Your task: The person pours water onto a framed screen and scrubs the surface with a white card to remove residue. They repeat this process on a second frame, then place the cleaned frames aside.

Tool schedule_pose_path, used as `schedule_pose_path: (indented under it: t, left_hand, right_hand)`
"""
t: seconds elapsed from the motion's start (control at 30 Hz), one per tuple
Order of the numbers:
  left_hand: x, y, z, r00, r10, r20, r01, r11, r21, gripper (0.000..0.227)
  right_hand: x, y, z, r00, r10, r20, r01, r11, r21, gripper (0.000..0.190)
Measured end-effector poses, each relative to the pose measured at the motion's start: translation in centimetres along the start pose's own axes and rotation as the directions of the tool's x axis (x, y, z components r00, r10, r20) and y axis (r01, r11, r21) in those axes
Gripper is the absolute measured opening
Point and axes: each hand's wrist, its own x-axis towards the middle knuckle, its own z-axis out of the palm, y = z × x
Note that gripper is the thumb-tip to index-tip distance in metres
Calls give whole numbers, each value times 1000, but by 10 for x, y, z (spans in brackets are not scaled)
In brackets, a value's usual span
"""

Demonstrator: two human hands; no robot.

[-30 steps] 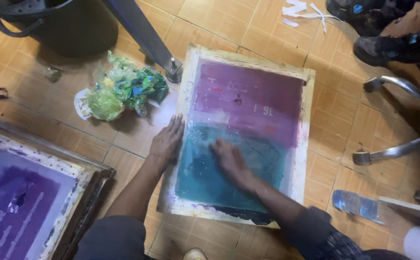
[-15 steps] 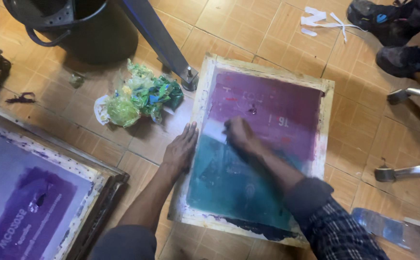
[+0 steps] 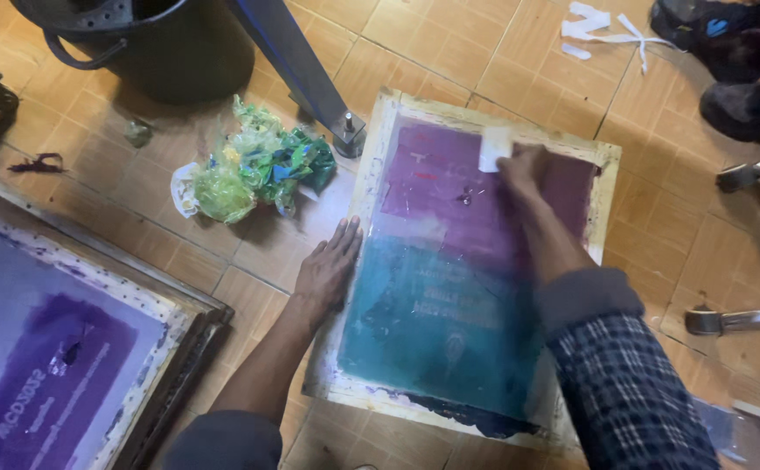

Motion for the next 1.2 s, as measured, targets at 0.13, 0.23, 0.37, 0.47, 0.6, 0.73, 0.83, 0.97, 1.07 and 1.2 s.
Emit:
schedule_pose_path:
  t: [0.13,0.23,0.37,0.47,0.6,0.73,0.83,0.97,1.07,1.2]
  left_hand:
    - [-7,4,-14,999,18,-38,-18,1000,-8,79]
    - [-3,2,-2,1000,8,-26,-8,1000,-7,77]
    - [-5,5,-10,1000,-4,-11,5,1000,20,81]
    - [-6,8,-15,1000,-25,11,25,998,54,87]
    - [-3,4,-4,1000,-26,-3,27,996,89,104]
    - [-3,-3,1,995,49,-90,-50,999,-2,77]
    - [-12,5,-14,995,36,-97,-31,998,52,80]
    - [-12,6,-22,996,42,-79,-36,996,76,78]
    - [-14,10,-28,998,24,-65,-19,997,78,77]
    - [-19,15,-36,996,40,-79,-31,994,102,74]
  right_hand:
    - [-10,7,-80,977,190,92,-171,968,-181,28]
    - [-52,-63,-166,977,187,106,-152,949,-276,25]
    - [-55,-62,-172,957,282,65,-261,937,-234,33]
    - [-65,-30,-143,986,79,149,-55,986,-157,29]
    - [-149,-165,-174,918,-217,331,186,975,124,27]
    - [-155,-59,-68,746,-535,396,622,772,-129,22]
    - [-218,-81,-69,634,-603,484,608,776,170,26]
    - [-312,-68,-39,555,-509,658,594,796,115,33]
    - [-377,-79,-35,466,-576,672,750,660,45,43]
    - [-432,-90,-49,458,-590,665,719,685,113,44]
